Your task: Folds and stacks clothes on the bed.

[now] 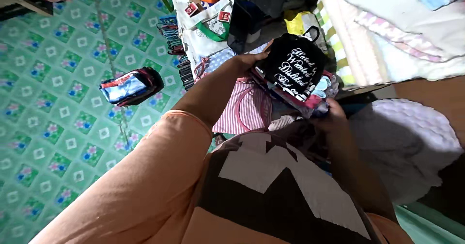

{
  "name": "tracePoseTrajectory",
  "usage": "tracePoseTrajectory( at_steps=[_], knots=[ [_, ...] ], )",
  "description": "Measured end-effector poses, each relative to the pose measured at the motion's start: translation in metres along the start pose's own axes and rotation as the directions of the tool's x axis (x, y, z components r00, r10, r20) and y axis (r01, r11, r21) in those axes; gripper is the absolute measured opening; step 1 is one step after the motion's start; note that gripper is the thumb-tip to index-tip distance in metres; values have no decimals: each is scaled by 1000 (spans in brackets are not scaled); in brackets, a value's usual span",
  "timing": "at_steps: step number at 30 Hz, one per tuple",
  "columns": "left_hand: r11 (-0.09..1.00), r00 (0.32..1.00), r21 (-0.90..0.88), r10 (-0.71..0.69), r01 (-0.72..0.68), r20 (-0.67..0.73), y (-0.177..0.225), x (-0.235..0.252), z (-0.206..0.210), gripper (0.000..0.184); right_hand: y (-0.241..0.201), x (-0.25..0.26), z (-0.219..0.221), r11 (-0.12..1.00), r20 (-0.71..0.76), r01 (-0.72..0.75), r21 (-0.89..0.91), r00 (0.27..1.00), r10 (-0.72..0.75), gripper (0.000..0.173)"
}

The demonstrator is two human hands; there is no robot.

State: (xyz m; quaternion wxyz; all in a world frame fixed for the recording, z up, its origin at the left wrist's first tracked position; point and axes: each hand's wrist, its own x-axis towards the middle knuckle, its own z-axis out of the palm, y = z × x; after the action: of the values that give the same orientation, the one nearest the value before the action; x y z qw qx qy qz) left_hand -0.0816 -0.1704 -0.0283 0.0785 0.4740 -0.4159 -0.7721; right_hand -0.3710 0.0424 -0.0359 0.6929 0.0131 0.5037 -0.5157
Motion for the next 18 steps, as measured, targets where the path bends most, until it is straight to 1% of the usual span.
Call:
tracePoseTrajectory(
  at_steps=[1,3,5,7,9,10,12,14,15,16,18],
  knots=[
    [999,999,5,-32,32,12,4,-2,4,56,-1,4,1,1000,24,20,-9,1000,-19,38],
    [1000,999,16,-24,23,31,11,-5,12,50,-3,5,6,996,25,81,-37,996,-80,34],
    [1000,1000,-26,16,-16,8,15,-8,21,41,-8,1,11,987,8,146,-62,989,-146,32],
    [992,998,-112,46,-49,-31,15,-12,29,35,-10,0,11,979,34,197,-49,980,-195,31],
    [981,996,-172,85,-91,-43,13,-15,36,29,-11,-1,11,970,16,238,-56,971,-238,28],
    [977,993,-175,111,-118,-48,12,-17,38,28,-11,-2,10,962,25,259,-90,966,-257,28],
    [967,982,-173,179,-188,-66,11,-26,41,28,-16,-10,12,948,88,278,-156,960,-267,29],
    [952,971,-192,226,-236,-73,14,-49,42,40,-22,-21,13,940,164,287,-186,952,-259,29],
    [944,965,-202,252,-261,-72,17,-65,43,43,-24,-28,16,931,189,312,-188,942,-277,27],
    [934,958,-213,279,-288,-73,19,-84,43,42,-23,-39,23,917,204,348,-196,929,-309,26],
    [912,941,-234,325,-337,-92,20,-126,42,34,-18,-61,44,883,247,418,-212,898,-365,26]
  ],
)
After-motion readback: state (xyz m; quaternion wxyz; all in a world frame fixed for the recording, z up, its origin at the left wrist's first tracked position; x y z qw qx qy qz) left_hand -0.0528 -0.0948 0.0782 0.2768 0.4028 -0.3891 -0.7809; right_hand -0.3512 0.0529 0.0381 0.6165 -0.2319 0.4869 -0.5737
